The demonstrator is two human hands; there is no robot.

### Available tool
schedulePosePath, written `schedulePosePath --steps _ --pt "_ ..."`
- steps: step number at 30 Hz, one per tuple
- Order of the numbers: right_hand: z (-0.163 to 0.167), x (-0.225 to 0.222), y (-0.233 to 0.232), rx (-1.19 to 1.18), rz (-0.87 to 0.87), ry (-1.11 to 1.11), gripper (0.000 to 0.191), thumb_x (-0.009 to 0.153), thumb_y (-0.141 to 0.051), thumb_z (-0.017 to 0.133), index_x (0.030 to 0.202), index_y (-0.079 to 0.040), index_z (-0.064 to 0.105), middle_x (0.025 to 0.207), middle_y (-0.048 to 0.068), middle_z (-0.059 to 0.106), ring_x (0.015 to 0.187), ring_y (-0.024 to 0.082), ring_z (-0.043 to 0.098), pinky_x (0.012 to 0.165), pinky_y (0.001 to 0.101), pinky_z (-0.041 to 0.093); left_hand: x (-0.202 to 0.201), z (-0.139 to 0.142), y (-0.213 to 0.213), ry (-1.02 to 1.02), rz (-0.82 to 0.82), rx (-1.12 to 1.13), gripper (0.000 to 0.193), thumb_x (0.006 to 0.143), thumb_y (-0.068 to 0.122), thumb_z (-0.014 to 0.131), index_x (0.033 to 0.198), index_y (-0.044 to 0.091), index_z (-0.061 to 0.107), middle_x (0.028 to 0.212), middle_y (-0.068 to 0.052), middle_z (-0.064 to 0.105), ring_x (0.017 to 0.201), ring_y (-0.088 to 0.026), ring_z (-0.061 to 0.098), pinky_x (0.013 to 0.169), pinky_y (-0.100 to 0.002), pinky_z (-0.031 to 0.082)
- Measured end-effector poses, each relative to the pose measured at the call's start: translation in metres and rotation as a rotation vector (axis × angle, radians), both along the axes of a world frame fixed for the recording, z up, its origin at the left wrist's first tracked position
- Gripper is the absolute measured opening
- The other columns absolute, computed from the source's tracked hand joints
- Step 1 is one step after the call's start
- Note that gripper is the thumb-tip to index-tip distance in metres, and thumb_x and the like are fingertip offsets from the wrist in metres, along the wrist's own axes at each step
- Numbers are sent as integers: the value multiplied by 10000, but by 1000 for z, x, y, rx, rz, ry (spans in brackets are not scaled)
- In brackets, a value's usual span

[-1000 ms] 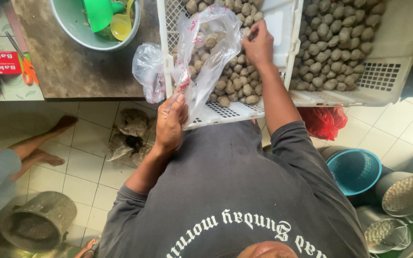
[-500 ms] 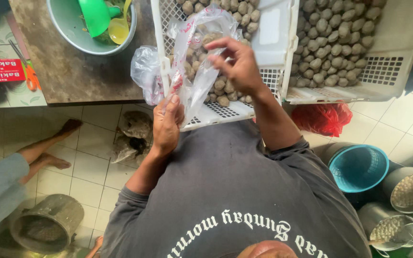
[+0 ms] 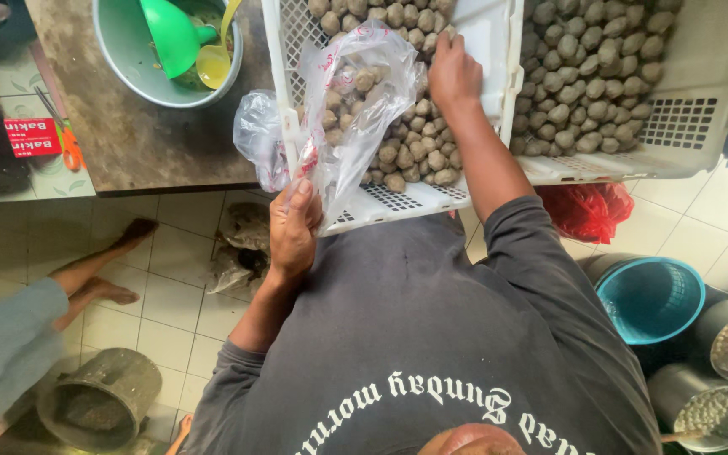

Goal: The person transfers small round meatballs from a white plastic crate into a clear plastic bag using both hands. The person repeatedly scoops handfuls of meatballs and places them into the bag held open in the other hand.

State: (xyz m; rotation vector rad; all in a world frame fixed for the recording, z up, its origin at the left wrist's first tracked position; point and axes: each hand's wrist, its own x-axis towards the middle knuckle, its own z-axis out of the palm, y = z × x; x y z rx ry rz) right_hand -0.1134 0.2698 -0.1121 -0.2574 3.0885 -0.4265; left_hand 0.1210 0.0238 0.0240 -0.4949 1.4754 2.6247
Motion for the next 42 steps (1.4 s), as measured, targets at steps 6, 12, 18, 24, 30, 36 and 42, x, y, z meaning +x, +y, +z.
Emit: schedulePosePath --steps 6,12,18,24,30,36,42 --pt "9 1 4 5 59 0 487 815 -77 733 1257 1 543 1125 233 616 921 416 693 735 510 570 -2 6 0 -52 -8 -52 235 1101 248 526 1246 85 615 662 84 307 611 -45 269 559 -252 222" --pt "-8 1 8 83 70 -35 585 795 -73 772 1327 10 541 1202 254 619 909 405 695 720 501 573 -5 12 3 -64 -49 -60 224 1079 270 511 1228 117 579 662 72 310 590 -53 277 538 -255 249" --pt "-11 8 16 -97 45 -42 478 786 -200 845 1153 -20 596 1029 220 668 847 414 681 695 513 553 -4 15 1 -79 -87 -81 236 1084 277 511 1209 84 566 665 74 304 585 -50 270 528 -254 240" --pt "31 35 21 -1036 -195 -99 303 955 -262 781 1069 -38 610 795 80 658 637 154 645 596 326 532 1 7 0 -62 -83 -27 405 1098 267 523 1430 37 553 698 100 274 601 -32 256 536 -243 212" --pt "101 89 -36 -1356 289 -789 274 977 -142 693 1214 -74 572 1094 77 716 718 41 603 576 180 511 -1 6 7 -58 -107 -5 472 1102 262 525 1481 -18 512 695 98 273 595 -24 252 533 -239 203" --pt "80 68 3 -1196 -31 -162 132 1060 -73 679 1184 -28 692 1067 85 746 823 107 673 726 278 579 0 15 0 -17 -41 -50 333 1105 276 521 1340 44 472 688 91 278 601 -33 260 550 -235 215" --pt "8 93 31 -302 296 -141 488 775 -187 805 1201 6 666 1087 246 700 927 422 678 832 537 549 5 10 -1 -49 -36 -61 130 1075 291 515 1104 194 596 660 78 281 585 -44 256 530 -246 226"
